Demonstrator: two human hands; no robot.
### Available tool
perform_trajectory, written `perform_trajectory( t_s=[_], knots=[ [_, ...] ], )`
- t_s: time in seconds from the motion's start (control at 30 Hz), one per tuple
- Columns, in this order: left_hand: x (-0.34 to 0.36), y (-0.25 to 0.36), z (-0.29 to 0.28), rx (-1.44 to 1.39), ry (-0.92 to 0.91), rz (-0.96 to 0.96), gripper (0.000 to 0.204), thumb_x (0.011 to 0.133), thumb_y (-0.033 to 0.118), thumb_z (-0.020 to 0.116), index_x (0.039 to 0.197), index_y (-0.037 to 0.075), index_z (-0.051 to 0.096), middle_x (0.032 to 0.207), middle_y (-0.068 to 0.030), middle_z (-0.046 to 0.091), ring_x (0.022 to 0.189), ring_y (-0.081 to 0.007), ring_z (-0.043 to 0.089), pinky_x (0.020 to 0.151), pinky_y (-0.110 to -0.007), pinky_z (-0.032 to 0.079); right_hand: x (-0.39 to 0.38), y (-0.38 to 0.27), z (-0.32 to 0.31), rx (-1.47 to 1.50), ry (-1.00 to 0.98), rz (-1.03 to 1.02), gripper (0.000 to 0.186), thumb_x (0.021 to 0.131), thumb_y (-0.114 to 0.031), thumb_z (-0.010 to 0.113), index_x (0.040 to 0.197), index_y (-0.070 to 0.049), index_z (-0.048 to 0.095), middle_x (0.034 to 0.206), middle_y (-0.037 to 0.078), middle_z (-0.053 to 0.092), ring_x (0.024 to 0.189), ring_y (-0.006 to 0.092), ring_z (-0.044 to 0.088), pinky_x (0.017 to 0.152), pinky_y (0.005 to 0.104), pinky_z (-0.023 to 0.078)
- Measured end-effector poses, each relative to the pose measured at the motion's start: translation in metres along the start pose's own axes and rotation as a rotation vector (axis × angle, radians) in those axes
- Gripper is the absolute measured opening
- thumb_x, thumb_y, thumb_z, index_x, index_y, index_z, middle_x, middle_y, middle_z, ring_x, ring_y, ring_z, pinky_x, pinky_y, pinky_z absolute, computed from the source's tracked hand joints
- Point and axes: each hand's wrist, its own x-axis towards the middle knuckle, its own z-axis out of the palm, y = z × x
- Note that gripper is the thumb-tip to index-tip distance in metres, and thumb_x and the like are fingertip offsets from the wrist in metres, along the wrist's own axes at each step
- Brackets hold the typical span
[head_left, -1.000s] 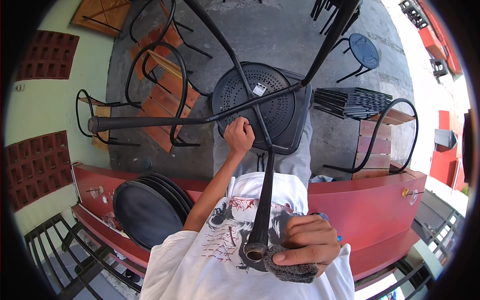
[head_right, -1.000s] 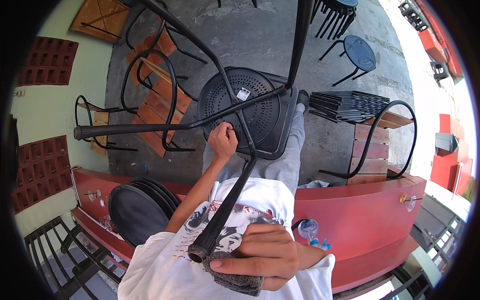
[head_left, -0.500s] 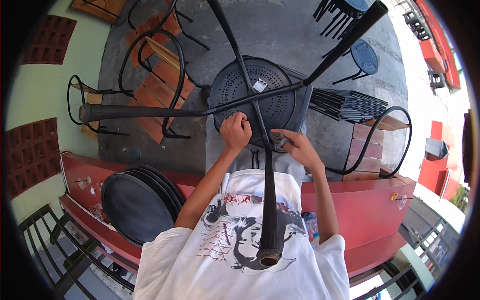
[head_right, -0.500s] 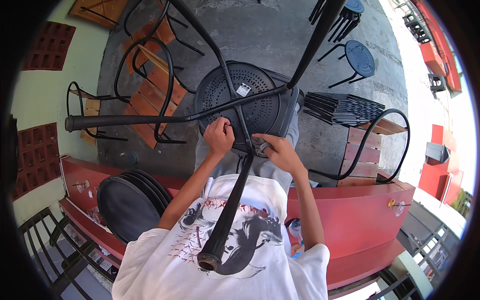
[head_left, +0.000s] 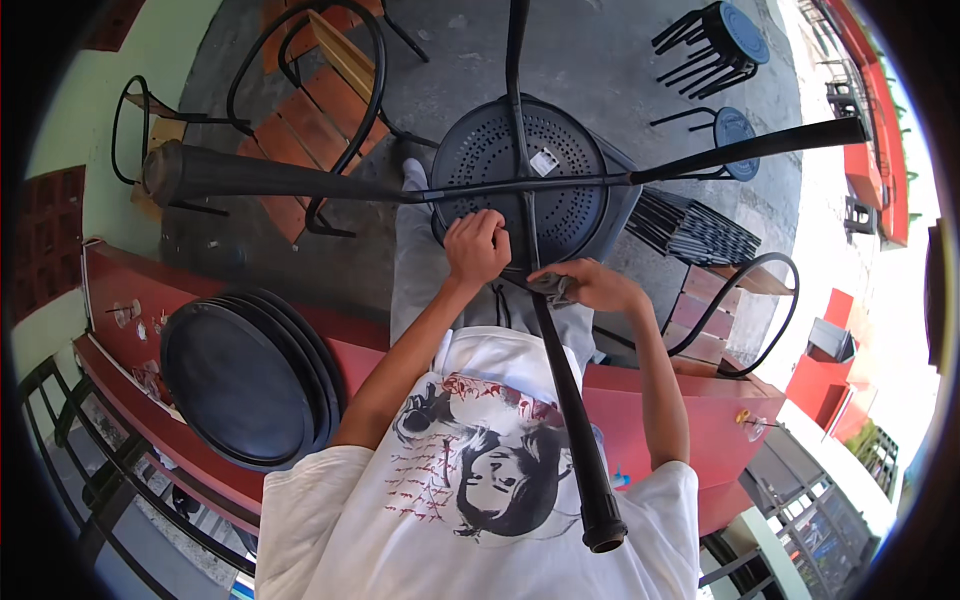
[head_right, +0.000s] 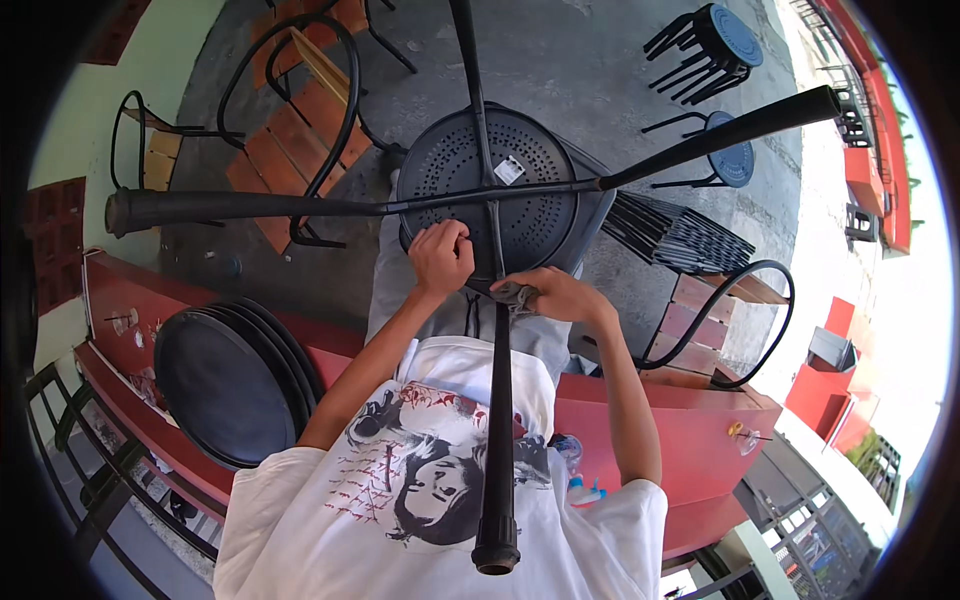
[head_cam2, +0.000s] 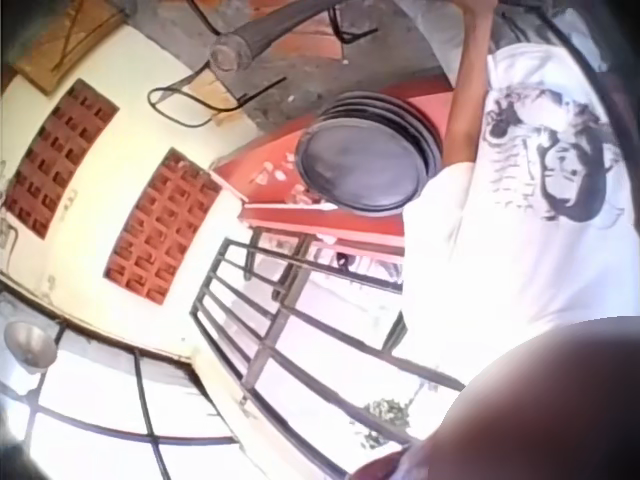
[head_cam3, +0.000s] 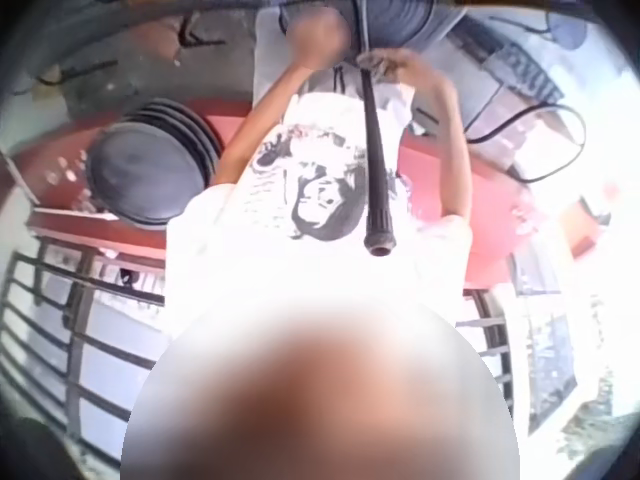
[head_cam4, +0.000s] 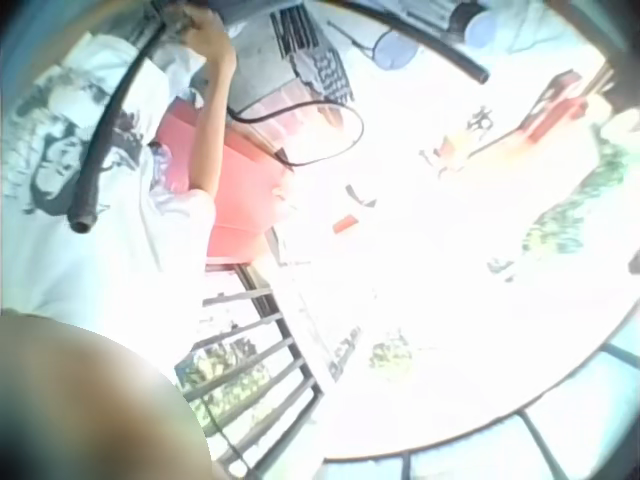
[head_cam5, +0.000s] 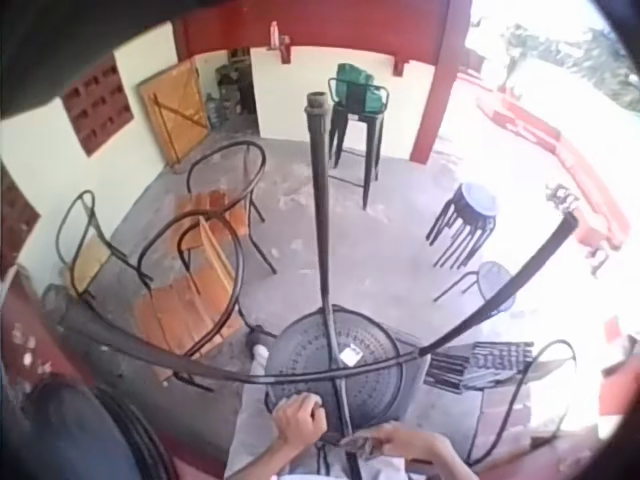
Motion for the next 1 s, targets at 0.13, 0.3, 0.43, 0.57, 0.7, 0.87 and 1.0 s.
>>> perform_trajectory(
  t_s=[0.13, 0.3, 0.43, 0.57, 0.7, 0.87, 1.0],
  knots=[
    [0.000, -0.001, 0.000, -0.021, 0.015, 0.010, 0.006, 0.079, 0.005, 0.062, 0.083, 0.009, 0.063, 0.076, -0.0059, 0.064, 0.070, -0.0298, 0.063, 0.063, -0.041, 0.044, 0.002, 0.002, 0.005, -0.012, -0.036, 0.093, 0.070, 0.073, 0.011, 0.052, 0.139, -0.008, 0.066, 0.122, 0.010, 0.076, 0.111, 0.0194, 0.070, 0.101, 0.0331, 0.052],
    [-0.003, -0.007, -0.002, -0.016, 0.007, -0.010, 0.004, 0.080, 0.006, 0.061, 0.083, 0.010, 0.063, 0.076, -0.0052, 0.064, 0.069, -0.0287, 0.063, 0.063, -0.040, 0.044, -0.036, -0.040, -0.003, 0.439, -0.237, 0.017, 0.066, 0.075, 0.004, 0.059, 0.141, 0.003, 0.062, 0.128, 0.009, 0.072, 0.115, 0.0152, 0.064, 0.098, 0.0300, 0.051],
    [0.000, -0.004, -0.002, -0.034, 0.010, 0.019, 0.003, 0.081, 0.007, 0.061, 0.082, 0.009, 0.062, 0.075, -0.0051, 0.064, 0.069, -0.0281, 0.063, 0.063, -0.039, 0.044, -0.052, -0.049, 0.000, 0.544, -0.204, 0.002, 0.062, 0.078, 0.003, 0.062, 0.139, 0.010, 0.060, 0.132, 0.014, 0.070, 0.116, 0.0193, 0.065, 0.103, 0.0334, 0.050],
    [-0.001, -0.004, -0.002, -0.032, 0.004, 0.014, 0.003, 0.081, 0.007, 0.061, 0.082, 0.009, 0.061, 0.075, -0.0052, 0.063, 0.069, -0.0275, 0.063, 0.063, -0.039, 0.044, -0.064, -0.068, 0.002, 0.500, -0.181, 0.075, 0.062, 0.078, 0.002, 0.064, 0.139, 0.012, 0.059, 0.135, 0.018, 0.069, 0.117, 0.0248, 0.067, 0.103, 0.0353, 0.050],
    [-0.001, -0.004, -0.001, -0.044, -0.011, 0.015, 0.006, 0.079, 0.008, 0.062, 0.083, 0.010, 0.059, 0.077, -0.0046, 0.059, 0.072, -0.0271, 0.062, 0.065, -0.040, 0.044, -0.083, -0.077, 0.004, 0.719, -0.306, -0.255, 0.061, 0.079, -0.001, 0.068, 0.137, 0.016, 0.059, 0.129, 0.021, 0.071, 0.113, 0.0238, 0.068, 0.100, 0.0341, 0.050],
    [-0.001, -0.007, -0.003, -0.028, 0.005, 0.023, 0.003, 0.081, 0.007, 0.061, 0.082, 0.009, 0.061, 0.075, -0.0056, 0.062, 0.069, -0.0275, 0.063, 0.063, -0.039, 0.044, -0.083, -0.093, -0.001, 0.444, -0.156, -0.069, 0.057, 0.082, 0.000, 0.063, 0.138, 0.012, 0.060, 0.117, 0.017, 0.074, 0.103, 0.0190, 0.068, 0.092, 0.0306, 0.051],
    [-0.001, -0.005, -0.002, -0.032, 0.018, 0.027, 0.003, 0.080, 0.007, 0.061, 0.082, 0.009, 0.061, 0.075, -0.0056, 0.062, 0.069, -0.0277, 0.063, 0.064, -0.039, 0.044, -0.095, -0.128, 0.002, 0.455, -0.295, -0.416, 0.056, 0.084, -0.006, 0.064, 0.135, 0.017, 0.060, 0.111, 0.022, 0.075, 0.094, 0.0245, 0.072, 0.084, 0.0337, 0.054]
  ],
)
